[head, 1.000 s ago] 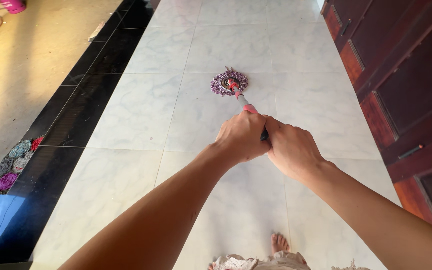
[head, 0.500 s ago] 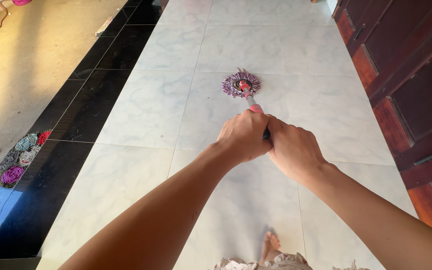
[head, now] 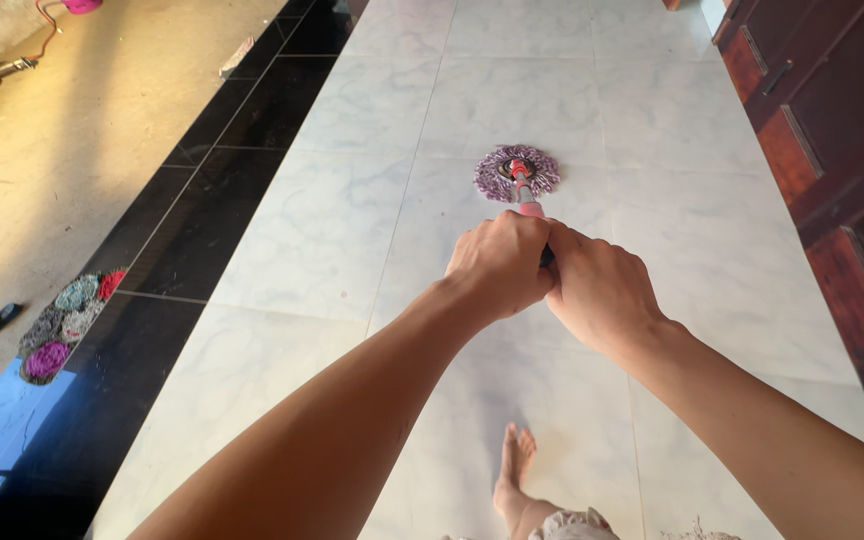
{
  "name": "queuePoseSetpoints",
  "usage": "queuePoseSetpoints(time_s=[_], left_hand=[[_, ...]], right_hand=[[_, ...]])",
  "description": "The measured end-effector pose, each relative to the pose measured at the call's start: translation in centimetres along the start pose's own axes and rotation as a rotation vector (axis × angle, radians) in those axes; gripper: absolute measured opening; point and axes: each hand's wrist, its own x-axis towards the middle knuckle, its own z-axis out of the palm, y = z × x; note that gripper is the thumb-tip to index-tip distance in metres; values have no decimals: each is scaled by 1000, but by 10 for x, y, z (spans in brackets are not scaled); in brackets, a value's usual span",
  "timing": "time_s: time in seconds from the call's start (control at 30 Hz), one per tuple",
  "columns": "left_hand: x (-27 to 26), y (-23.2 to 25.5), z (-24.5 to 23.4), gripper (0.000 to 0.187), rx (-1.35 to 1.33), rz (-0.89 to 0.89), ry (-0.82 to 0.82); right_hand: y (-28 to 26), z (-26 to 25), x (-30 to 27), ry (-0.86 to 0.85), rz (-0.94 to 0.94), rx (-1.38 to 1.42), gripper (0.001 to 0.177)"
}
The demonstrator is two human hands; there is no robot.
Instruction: The person holds a mop with both hands and moves the mop head across white and black tiled floors in an entryway near a stack of red plastic stools.
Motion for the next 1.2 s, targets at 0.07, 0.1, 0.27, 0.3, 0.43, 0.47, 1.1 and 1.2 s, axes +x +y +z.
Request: queuePoseSetpoints(time_s=[0.07,0.1,0.27,0.3,0.43,0.47,1.1,1.2], left_hand=[[28,-9,-6,17,-4,-6,2],[44,-14,-9,18,-7,-8,2],[125,-31,-13,19,-44,12,15],[142,-33,-14,21,-53,18,40],[207,-41,-16,19,-57,-16,10],[222,-44,-17,18,-42,-16,17],[501,-153,-62,17,-41,9,-3],[556,-179,-74,18,-20,1,-17]], right_hand=[[8,4,30,-1,0,4,37],[13,6,46,-3,2,6,36],[49,12,121,4,-24,13,37],[55,11,138,2,-24,10,38],[85,10,195,-36,-11,9,36],[91,10,208,-60,12,9,32],[156,54,494,-47,87,18,39],[161,55,551,-69,105,16,39]])
